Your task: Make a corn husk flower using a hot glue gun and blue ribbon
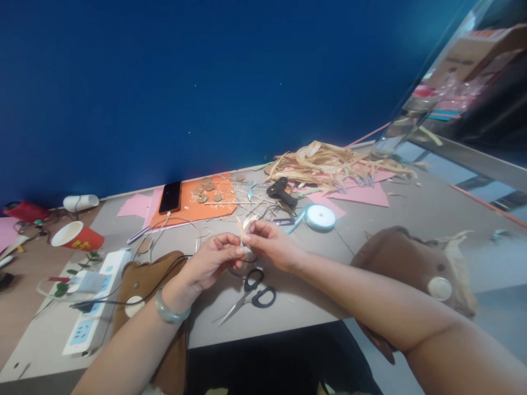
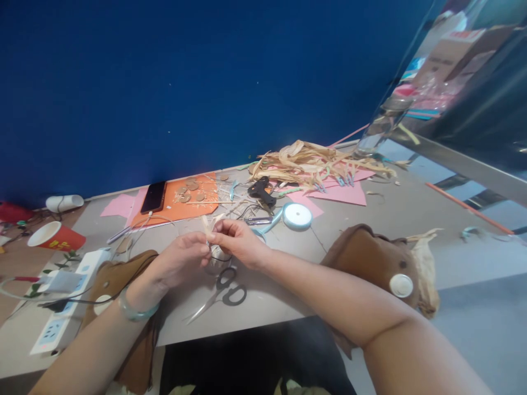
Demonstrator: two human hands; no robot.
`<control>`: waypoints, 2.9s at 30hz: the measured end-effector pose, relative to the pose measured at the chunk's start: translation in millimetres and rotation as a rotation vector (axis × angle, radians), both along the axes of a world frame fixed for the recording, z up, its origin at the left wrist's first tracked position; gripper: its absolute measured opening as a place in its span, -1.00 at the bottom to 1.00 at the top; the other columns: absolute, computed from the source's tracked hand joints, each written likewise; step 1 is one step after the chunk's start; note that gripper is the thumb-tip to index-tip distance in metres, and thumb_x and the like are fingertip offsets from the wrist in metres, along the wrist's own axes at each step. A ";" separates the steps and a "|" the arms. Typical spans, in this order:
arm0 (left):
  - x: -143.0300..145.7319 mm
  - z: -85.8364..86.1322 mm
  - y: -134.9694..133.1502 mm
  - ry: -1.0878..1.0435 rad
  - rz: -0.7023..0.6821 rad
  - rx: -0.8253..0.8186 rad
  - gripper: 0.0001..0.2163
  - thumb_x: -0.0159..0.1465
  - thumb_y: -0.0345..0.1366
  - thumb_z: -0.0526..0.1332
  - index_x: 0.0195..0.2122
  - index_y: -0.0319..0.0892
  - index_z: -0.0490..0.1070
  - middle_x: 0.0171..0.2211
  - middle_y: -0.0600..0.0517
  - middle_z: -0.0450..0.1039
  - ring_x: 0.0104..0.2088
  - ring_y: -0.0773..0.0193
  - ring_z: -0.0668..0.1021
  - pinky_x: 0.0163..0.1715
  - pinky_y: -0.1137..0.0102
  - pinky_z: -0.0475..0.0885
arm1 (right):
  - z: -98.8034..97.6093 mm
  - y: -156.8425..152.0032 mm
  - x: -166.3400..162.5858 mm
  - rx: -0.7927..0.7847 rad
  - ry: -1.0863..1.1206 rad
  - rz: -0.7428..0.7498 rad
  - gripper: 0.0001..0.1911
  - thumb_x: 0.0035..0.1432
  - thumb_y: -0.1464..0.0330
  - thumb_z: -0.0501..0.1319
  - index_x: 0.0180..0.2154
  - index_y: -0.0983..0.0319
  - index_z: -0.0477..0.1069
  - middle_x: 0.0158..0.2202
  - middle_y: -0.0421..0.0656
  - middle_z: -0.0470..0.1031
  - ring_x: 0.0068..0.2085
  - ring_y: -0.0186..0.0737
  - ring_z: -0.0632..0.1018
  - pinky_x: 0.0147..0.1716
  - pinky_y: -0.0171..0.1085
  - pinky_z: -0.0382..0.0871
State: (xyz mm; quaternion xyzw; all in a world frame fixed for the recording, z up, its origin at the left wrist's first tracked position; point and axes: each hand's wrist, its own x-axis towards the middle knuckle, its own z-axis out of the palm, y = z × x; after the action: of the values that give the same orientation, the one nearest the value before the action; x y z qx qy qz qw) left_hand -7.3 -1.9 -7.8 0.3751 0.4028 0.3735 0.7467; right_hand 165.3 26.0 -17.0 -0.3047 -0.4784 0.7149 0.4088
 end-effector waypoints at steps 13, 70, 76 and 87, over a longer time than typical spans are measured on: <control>3.2 6.2 -2.2 0.017 -0.056 0.042 -0.79 0.11 -0.28 0.36 -0.52 -0.28 0.41 -0.58 0.08 0.37 -0.55 0.45 0.40 -0.48 0.51 0.28 | -1.0 0.5 -0.5 0.010 0.007 0.030 -0.65 -0.02 0.18 0.38 -0.45 0.25 0.28 -0.61 -0.36 0.21 -0.62 -0.52 0.17 -0.62 -0.43 0.00; 6.8 16.8 -1.0 0.058 0.173 0.115 -0.80 0.06 -0.24 0.40 -0.49 -0.27 0.48 -0.59 0.08 0.39 -0.53 0.44 0.39 -0.47 0.52 0.30 | 2.1 -0.3 -0.4 -0.104 0.030 -0.065 -0.69 -0.09 0.21 0.42 -0.38 0.27 0.44 -0.49 -0.22 0.47 -0.57 -0.47 0.34 -0.60 -0.42 0.11; 7.4 19.9 -3.6 0.073 0.120 0.089 -0.76 0.08 -0.21 0.39 -0.53 -0.28 0.45 -0.62 0.10 0.36 -0.59 0.48 0.35 -0.52 0.55 0.26 | 2.5 -1.3 0.1 -0.085 0.032 -0.057 -0.69 -0.09 0.20 0.42 -0.36 0.26 0.48 -0.53 -0.24 0.42 -0.58 -0.44 0.34 -0.62 -0.39 0.16; 5.6 8.6 -0.6 0.044 0.050 0.070 -0.74 0.12 -0.18 0.36 -0.51 -0.29 0.46 -0.58 0.08 0.38 -0.58 0.48 0.37 -0.51 0.53 0.28 | 0.7 0.0 0.0 -0.056 0.017 -0.028 -0.66 -0.11 0.17 0.42 -0.39 0.28 0.46 -0.57 -0.25 0.40 -0.58 -0.44 0.32 -0.62 -0.38 0.12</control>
State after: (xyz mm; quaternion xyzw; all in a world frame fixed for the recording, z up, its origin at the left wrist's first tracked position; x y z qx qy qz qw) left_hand -1.7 -2.5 0.8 0.3990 0.4149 0.3977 0.7145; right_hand 165.3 26.0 -16.3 -0.3164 -0.4505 0.7249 0.4141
